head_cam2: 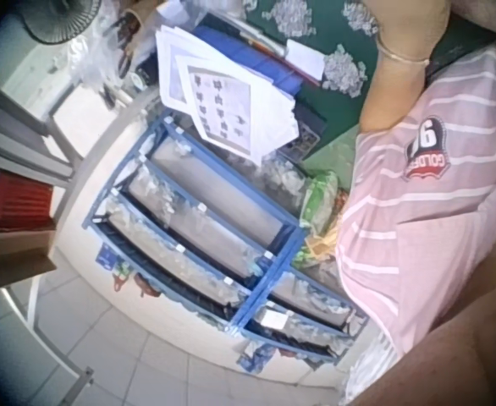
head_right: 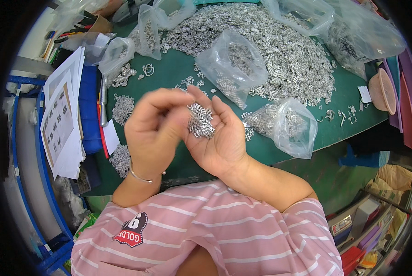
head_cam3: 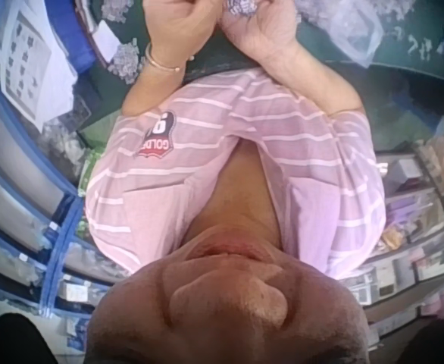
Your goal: The person sorts small metal components into groups on a workstation, picks them up, and places them into a small plastic bag.
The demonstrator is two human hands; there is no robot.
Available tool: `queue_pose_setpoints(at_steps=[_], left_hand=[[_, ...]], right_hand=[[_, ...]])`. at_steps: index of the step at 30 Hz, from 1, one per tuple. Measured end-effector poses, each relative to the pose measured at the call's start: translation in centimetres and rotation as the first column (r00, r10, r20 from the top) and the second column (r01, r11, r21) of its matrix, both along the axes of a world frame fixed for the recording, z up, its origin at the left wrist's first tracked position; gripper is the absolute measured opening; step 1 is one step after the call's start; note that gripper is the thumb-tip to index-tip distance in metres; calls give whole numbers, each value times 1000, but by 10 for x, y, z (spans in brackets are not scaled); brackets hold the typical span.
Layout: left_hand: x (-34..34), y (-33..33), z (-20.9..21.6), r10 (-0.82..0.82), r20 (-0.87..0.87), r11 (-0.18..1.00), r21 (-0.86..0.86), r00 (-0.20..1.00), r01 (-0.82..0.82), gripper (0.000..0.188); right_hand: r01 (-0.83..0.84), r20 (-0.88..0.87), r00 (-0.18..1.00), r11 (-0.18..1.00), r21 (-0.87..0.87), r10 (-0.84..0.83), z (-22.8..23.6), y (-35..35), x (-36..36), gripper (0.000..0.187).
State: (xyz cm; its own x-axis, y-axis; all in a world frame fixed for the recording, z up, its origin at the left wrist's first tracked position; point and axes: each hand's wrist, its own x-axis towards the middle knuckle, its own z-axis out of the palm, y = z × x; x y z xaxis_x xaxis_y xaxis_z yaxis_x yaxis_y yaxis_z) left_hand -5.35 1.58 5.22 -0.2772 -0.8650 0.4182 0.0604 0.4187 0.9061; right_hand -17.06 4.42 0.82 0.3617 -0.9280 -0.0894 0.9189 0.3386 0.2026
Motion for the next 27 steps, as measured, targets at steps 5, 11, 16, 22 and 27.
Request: queue_pose_setpoints(at_steps=[5, 11, 16, 22, 27], left_hand=[[10, -4, -4, -104, 485, 962, -174, 868, 212, 23], [14, -9, -7, -71, 446, 973, -164, 892, 159, 17], [16, -12, -6, -55, 443, 972, -182, 895, 149, 17], [16, -10, -6, -32, 422, 997, -56, 906, 61, 16], [17, -12, -3, -74, 448, 975, -156, 891, 160, 19]], right_hand=[[69, -216, 975, 997, 39, -59, 10, -3, 1, 44], [58, -216, 976, 996, 62, -43, 9, -4, -1, 43], [61, -238, 970, 995, 77, -41, 11, -5, 0, 43], [67, -233, 972, 993, 93, -44, 9, -5, 0, 43], [39, -176, 984, 999, 38, -31, 9, -6, -3, 44]])
